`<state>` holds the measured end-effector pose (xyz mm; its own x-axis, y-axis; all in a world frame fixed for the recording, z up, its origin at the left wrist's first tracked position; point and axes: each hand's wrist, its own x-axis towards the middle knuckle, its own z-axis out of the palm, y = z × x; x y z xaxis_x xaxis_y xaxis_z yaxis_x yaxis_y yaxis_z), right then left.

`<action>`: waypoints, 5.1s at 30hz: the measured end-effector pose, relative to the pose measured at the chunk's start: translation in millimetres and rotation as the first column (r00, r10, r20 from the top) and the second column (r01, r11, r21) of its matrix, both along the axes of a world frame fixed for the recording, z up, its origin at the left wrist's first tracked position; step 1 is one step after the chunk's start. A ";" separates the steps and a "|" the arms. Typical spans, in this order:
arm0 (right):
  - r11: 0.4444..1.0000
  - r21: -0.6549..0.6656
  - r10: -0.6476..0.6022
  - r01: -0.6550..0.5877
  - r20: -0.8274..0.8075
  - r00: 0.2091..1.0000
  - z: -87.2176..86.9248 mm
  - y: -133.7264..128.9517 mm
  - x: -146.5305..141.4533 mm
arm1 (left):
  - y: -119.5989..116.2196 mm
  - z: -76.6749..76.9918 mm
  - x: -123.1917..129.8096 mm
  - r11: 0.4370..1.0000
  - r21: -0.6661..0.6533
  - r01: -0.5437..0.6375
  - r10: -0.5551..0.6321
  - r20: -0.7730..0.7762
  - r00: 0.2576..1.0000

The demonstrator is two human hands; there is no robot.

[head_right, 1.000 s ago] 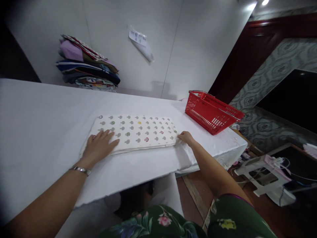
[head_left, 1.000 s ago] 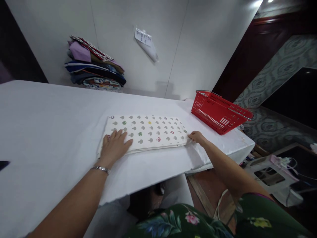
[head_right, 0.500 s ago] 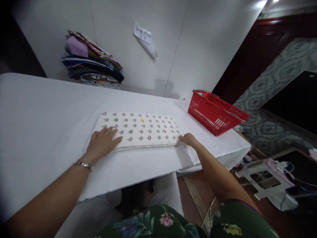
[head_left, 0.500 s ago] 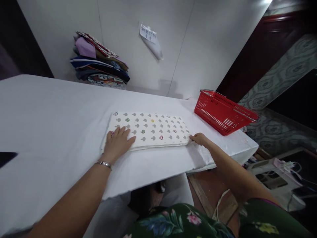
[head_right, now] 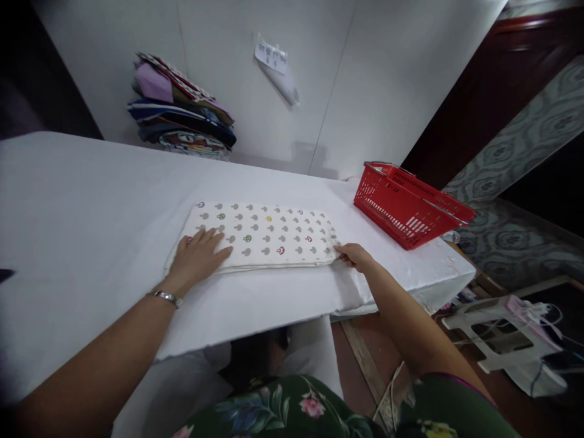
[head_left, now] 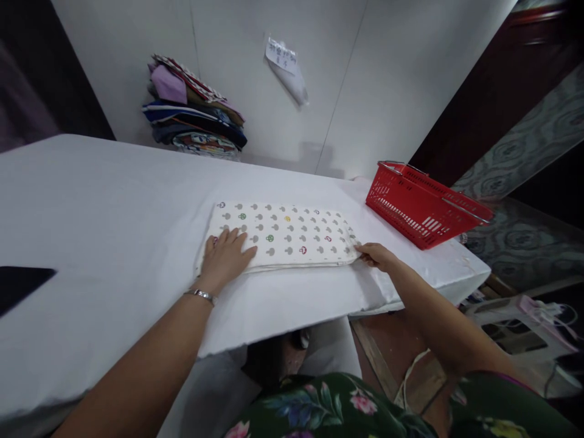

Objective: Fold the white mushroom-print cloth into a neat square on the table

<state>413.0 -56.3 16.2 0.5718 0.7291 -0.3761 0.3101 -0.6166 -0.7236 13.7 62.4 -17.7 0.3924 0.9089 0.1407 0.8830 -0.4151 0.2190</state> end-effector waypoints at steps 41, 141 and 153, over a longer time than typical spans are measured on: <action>1.000 0.019 -0.007 0.001 0.290 0.957 -16.4 -3.3 9.3 | -2.3 0.6 0.4 0.999 -0.043 -0.023 0.023 0.010 1.000; 0.994 0.099 0.062 -0.046 -0.167 0.984 5.6 0.5 16.5 | 2.7 -2.0 -1.1 1.000 -0.026 -0.015 0.015 -0.006 1.000; 0.995 -0.044 0.092 -0.088 0.123 0.988 21.7 2.5 14.2 | 1.3 0.9 -0.3 0.999 -0.037 -0.013 0.012 -0.006 1.000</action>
